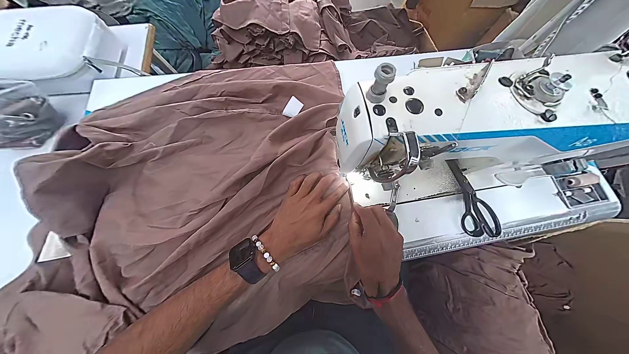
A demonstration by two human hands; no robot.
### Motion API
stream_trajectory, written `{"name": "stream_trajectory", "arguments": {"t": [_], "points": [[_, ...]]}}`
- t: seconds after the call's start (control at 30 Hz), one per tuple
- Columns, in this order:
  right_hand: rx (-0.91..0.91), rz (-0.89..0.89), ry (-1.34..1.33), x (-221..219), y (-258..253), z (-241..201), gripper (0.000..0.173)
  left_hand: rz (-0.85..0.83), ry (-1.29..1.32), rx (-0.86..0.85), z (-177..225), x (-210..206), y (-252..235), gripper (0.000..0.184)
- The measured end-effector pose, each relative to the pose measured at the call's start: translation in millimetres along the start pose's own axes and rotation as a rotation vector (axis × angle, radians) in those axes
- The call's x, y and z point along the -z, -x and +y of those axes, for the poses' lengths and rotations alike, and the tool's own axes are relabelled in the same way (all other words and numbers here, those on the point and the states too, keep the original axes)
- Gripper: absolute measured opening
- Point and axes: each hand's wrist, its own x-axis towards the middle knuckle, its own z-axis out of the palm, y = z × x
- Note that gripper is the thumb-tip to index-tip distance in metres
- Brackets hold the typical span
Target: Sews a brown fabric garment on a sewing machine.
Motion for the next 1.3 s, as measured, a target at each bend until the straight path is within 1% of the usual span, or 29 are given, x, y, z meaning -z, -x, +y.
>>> {"name": "stream_trajectory", "arguments": {"t": [0.1,0.17,0.23,0.3,0.33,0.37,0.4,0.43,0.5,0.53,0.57,0.6,0.63,0.67,0.7,0.73,0.77,0.8,0.83,0.87,0.93,0.97,1.07,1.23,1.3], "points": [[0.081,-0.032,0.029,2,7,1,0.024,0.022,0.080,-0.137,-1,3,-1,0.041],[0.112,-0.047,0.000,10,19,2,0.025,-0.002,0.127,-0.186,3,3,2,0.041],[0.109,0.019,-0.052,18,43,3,0.026,-0.042,0.131,-0.183,10,4,8,0.043],[0.113,0.012,-0.060,20,82,7,0.033,-0.036,0.145,-0.160,20,2,18,0.043],[0.121,-0.004,-0.057,17,102,13,0.033,-0.013,0.161,-0.151,22,1,21,0.041],[0.120,-0.002,-0.051,14,119,21,0.027,-0.005,0.170,-0.144,22,0,22,0.041],[0.106,0.020,-0.047,14,132,29,0.020,-0.011,0.171,-0.139,22,1,24,0.041],[0.080,0.066,-0.040,18,139,39,0.018,-0.018,0.166,-0.138,21,1,24,0.042],[0.046,0.205,-0.027,34,133,55,0.018,-0.017,0.150,-0.138,20,1,23,0.042],[0.026,0.217,0.000,44,127,58,0.019,-0.015,0.145,-0.140,21,2,23,0.042],[0.007,0.157,0.047,54,119,57,0.021,-0.008,0.140,-0.144,21,2,22,0.042],[-0.023,0.000,0.116,63,112,53,0.019,-0.006,0.131,-0.149,21,1,21,0.042],[-0.046,-0.207,0.175,72,105,48,0.014,-0.008,0.127,-0.153,21,1,21,0.042],[-0.054,-0.388,0.181,77,97,45,0.011,-0.011,0.124,-0.155,21,1,21,0.043],[-0.034,-0.481,0.160,80,88,42,0.012,-0.013,0.125,-0.155,21,1,21,0.043],[-0.019,-0.481,0.105,80,78,37,0.015,-0.014,0.130,-0.154,20,0,21,0.043],[-0.010,-0.391,0.045,77,66,31,0.020,-0.018,0.136,-0.152,20,1,21,0.043],[-0.019,-0.262,-0.003,69,54,26,0.026,-0.023,0.142,-0.149,20,1,22,0.043],[-0.037,-0.151,-0.042,58,42,22,0.029,-0.023,0.145,-0.148,21,1,23,0.043],[-0.057,-0.085,-0.067,45,31,21,0.030,-0.017,0.147,-0.149,21,1,22,0.043],[-0.102,-0.044,-0.078,21,19,20,0.028,-0.018,0.140,-0.149,20,2,21,0.042],[-0.113,-0.019,-0.061,12,17,19,0.024,-0.019,0.138,-0.145,20,2,22,0.043],[-0.059,0.067,0.004,3,19,18,0.018,-0.024,0.110,-0.123,21,2,22,0.044],[0.105,0.046,0.029,10,40,26,0.025,-0.018,0.081,-0.111,20,2,21,0.045],[0.145,0.015,0.038,12,45,28,0.028,-0.018,0.099,-0.117,20,2,21,0.044]]}}
